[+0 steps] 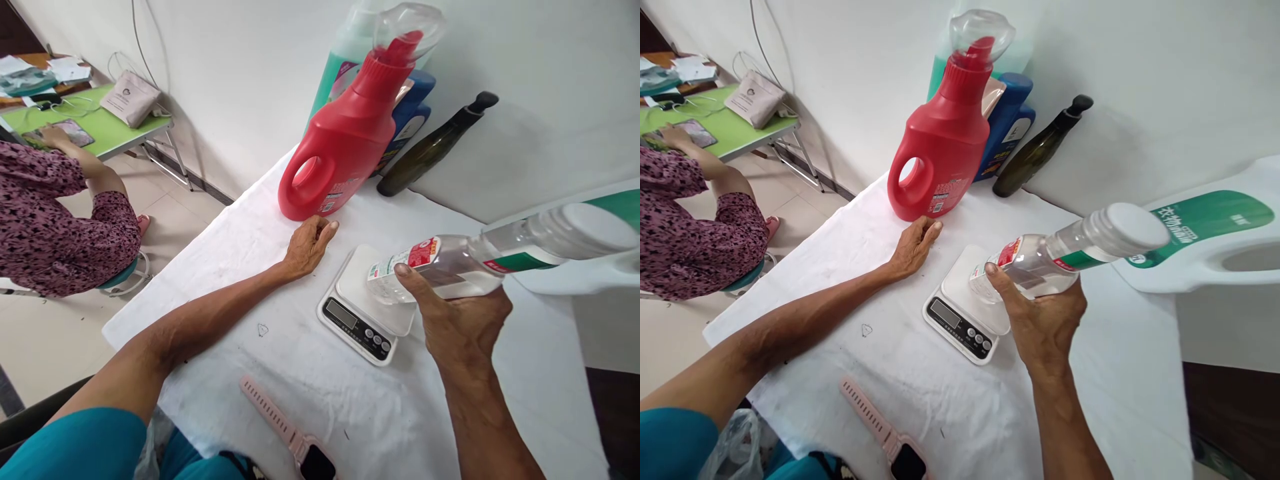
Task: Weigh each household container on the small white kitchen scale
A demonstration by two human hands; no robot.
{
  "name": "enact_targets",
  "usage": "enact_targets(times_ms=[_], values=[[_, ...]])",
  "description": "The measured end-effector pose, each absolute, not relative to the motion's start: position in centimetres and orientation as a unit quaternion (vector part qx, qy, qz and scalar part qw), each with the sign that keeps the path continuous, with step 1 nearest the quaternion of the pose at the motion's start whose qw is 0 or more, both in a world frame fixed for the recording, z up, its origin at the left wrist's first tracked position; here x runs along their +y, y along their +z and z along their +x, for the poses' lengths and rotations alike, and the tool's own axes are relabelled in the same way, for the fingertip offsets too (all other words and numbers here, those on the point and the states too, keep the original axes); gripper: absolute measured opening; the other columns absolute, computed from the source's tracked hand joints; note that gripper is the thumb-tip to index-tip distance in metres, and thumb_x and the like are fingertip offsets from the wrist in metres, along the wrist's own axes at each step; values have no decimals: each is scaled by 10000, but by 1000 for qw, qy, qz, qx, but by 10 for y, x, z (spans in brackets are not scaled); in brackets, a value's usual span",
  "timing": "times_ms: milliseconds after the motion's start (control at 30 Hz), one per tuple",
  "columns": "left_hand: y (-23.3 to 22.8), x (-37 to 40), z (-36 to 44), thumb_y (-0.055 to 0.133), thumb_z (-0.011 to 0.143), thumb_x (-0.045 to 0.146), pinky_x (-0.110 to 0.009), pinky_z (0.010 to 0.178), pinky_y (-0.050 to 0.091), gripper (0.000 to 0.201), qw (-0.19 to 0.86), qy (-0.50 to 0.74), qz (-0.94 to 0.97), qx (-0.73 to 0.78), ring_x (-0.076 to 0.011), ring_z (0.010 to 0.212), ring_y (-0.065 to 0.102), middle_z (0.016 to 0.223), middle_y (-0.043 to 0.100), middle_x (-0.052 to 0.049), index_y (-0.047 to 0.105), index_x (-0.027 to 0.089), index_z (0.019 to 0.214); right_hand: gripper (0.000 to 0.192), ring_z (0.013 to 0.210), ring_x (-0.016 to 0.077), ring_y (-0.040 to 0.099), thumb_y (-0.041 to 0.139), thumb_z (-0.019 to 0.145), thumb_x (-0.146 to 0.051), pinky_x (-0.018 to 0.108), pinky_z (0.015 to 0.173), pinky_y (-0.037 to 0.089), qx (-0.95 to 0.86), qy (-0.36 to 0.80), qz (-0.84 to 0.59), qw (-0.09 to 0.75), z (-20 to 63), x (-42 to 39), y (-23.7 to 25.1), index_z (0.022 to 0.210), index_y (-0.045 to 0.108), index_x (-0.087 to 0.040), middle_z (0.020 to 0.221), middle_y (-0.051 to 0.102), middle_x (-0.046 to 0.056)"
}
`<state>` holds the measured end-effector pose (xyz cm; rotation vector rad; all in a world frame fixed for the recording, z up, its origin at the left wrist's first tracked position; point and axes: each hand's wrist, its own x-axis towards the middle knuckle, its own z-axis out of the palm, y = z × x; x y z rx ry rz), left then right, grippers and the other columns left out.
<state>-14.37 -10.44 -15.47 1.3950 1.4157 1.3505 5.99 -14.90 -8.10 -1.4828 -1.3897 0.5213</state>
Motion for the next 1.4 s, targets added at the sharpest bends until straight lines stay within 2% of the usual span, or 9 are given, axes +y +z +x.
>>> enact_targets(times_ms=[233,467,600,667,767,833,900,1100,1400], values=[[-156,-104,-143,529,1094,419,-309,769,413,314,351,520,548,553,-146,768,515,827,569,3,493,215,858,628,932,303,725,938,576,-592,521,936,585,-564,216,-626,493,57,-148,-86,1051,767,-218,1020,772,70],[-160,-103,-143,515,1094,457,-307,767,435,325,339,520,557,551,-148,769,530,833,589,-4,504,217,875,639,978,276,714,938,628,-571,504,1014,559,-578,226,-615,486,56,-151,-83,1081,724,-175,1069,760,86],[-161,-102,-144,503,1097,472,-304,760,432,343,336,520,562,549,-147,761,525,816,579,0,500,219,867,796,1181,280,686,962,592,-503,504,1075,551,-589,292,-561,503,70,-155,-91,1253,613,-228,1314,701,97],[-160,-102,-144,502,1097,470,-305,761,430,343,337,521,561,548,-148,765,530,815,580,-1,503,218,864,779,1280,289,649,915,645,-563,513,1051,565,-565,288,-548,545,84,-161,-100,1267,572,-245,1386,659,102],[-160,-102,-144,507,1096,463,-307,766,430,345,335,521,564,546,-150,771,536,814,584,-2,509,217,855,615,1070,282,716,742,785,-708,483,856,595,-463,245,-606,599,105,-178,-120,1127,604,-216,1111,722,86],[-159,-102,-144,513,1094,457,-306,765,429,340,334,521,567,544,-150,767,535,809,582,-2,506,218,852,561,840,254,715,670,826,-733,428,717,562,-401,257,-647,596,112,-191,-135,1013,623,-206,889,707,56],[-159,-102,-144,516,1093,451,-306,764,430,334,335,520,566,545,-150,762,537,811,582,-2,502,219,853,538,719,226,682,648,838,-725,395,665,531,-382,277,-657,588,115,-202,-147,941,631,-197,786,681,42],[-159,-102,-144,503,1094,458,-302,771,467,321,342,515,562,550,-155,784,567,841,592,-14,502,224,874,508,633,184,650,608,876,-700,333,610,497,-378,269,-648,603,113,-209,-163,910,627,-193,738,656,15],[-162,-101,-144,489,1094,495,-310,781,485,340,337,515,566,548,-160,792,574,847,602,-25,510,226,887,474,650,175,645,619,903,-666,319,614,485,-393,260,-659,586,114,-209,-164,922,651,-193,746,665,7]])
